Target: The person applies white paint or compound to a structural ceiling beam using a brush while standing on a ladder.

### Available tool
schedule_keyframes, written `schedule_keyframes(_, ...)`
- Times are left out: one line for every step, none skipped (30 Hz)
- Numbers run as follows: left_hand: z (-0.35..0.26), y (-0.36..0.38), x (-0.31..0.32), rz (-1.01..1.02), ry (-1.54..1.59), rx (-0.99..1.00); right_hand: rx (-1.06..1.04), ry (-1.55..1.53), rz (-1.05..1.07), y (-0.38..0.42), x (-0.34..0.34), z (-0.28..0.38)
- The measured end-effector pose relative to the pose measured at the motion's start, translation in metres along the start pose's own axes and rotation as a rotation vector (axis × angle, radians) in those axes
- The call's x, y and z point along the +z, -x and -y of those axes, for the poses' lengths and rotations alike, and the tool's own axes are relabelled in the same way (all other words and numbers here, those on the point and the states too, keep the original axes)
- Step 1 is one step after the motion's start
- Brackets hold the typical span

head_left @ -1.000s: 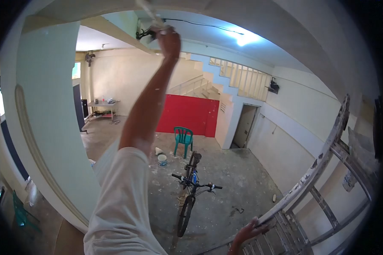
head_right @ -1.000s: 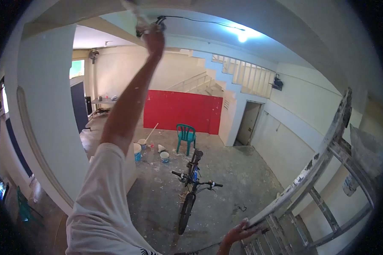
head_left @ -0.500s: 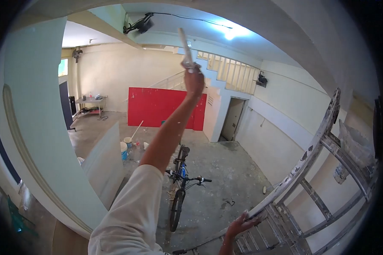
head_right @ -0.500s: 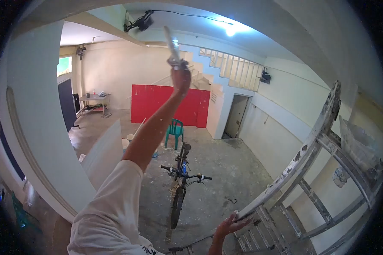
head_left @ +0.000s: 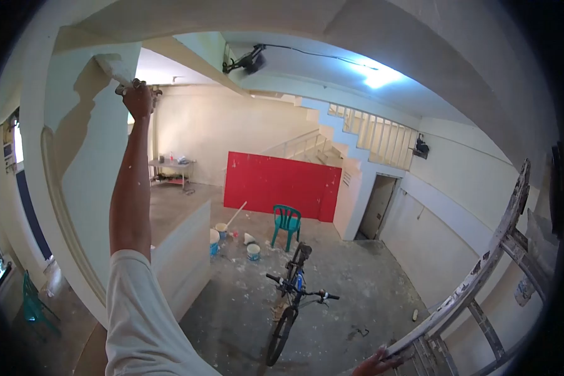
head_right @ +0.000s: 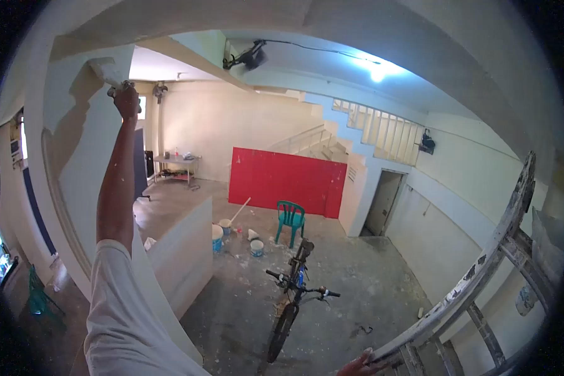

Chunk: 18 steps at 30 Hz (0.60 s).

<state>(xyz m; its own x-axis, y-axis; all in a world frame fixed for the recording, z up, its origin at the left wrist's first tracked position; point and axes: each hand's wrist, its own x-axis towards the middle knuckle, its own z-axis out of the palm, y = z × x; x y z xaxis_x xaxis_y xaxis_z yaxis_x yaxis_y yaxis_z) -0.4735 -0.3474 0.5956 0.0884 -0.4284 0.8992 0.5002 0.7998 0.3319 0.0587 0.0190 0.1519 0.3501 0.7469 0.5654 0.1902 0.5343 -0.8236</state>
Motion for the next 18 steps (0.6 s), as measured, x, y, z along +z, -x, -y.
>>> schedule_keyframes(0.004,-0.013,-0.007,-0.021,0.206,-0.08,0.041,-0.049,0.016,0.0,-0.001,0.003)
schedule_keyframes(0.001,-0.02,-0.008,-0.019,0.36,-0.253,0.098,-0.034,0.052,0.001,-0.004,0.003)
schedule_keyframes(-0.006,-0.027,-0.011,-0.032,0.358,-0.249,0.097,-0.047,0.054,-0.001,-0.004,0.008)
schedule_keyframes(-0.015,-0.035,-0.012,-0.007,0.374,-0.298,0.103,-0.048,0.061,-0.001,-0.004,0.015)
schedule_keyframes(-0.022,-0.04,-0.013,0.024,0.391,-0.35,0.109,-0.042,0.068,-0.001,-0.006,0.021)
schedule_keyframes(-0.016,-0.045,0.0,-0.046,0.058,0.05,0.097,0.036,0.088,0.001,-0.011,0.027)
schedule_keyframes(-0.023,-0.048,0.008,-0.045,0.121,0.017,0.094,0.038,0.082,0.0,-0.01,0.027)
schedule_keyframes(-0.031,-0.051,0.016,-0.013,0.195,-0.082,0.111,-0.044,0.059,0.0,-0.006,0.026)
schedule_keyframes(-0.037,-0.051,0.024,0.021,0.27,-0.18,0.127,-0.125,0.036,-0.001,-0.006,0.025)
schedule_keyframes(-0.073,-0.039,-0.006,0.064,0.391,-0.259,0.089,-0.068,0.046,-0.001,-0.007,0.025)
schedule_keyframes(-0.085,-0.029,-0.005,0.032,0.267,-0.163,0.086,-0.068,0.039,-0.001,-0.007,0.021)
schedule_keyframes(-0.095,-0.018,0.002,-0.066,0.336,-0.024,0.065,-0.059,0.031,0.0,-0.006,0.015)
schedule_keyframes(-0.105,-0.007,0.007,-0.164,0.397,0.115,0.041,-0.05,0.027,0.002,-0.004,0.009)
schedule_keyframes(-0.123,0.005,0.0,-0.101,0.42,0.137,0.031,-0.05,0.035,0.002,-0.002,0.004)
schedule_keyframes(-0.145,0.019,-0.008,-0.034,0.437,0.155,-0.016,0.031,0.027,0.001,-0.001,-0.003)
schedule_keyframes(-0.163,0.031,-0.013,0.027,0.512,0.177,-0.068,0.112,0.023,-0.001,-0.001,-0.008)
schedule_keyframes(-0.174,0.047,-0.006,-0.11,0.512,0.382,-0.082,0.112,0.049,-0.001,0.0,-0.01)
schedule_keyframes(-0.181,0.07,-0.005,0.17,0.499,0.38,-0.05,0.016,0.0,0.002,0.002,-0.011)
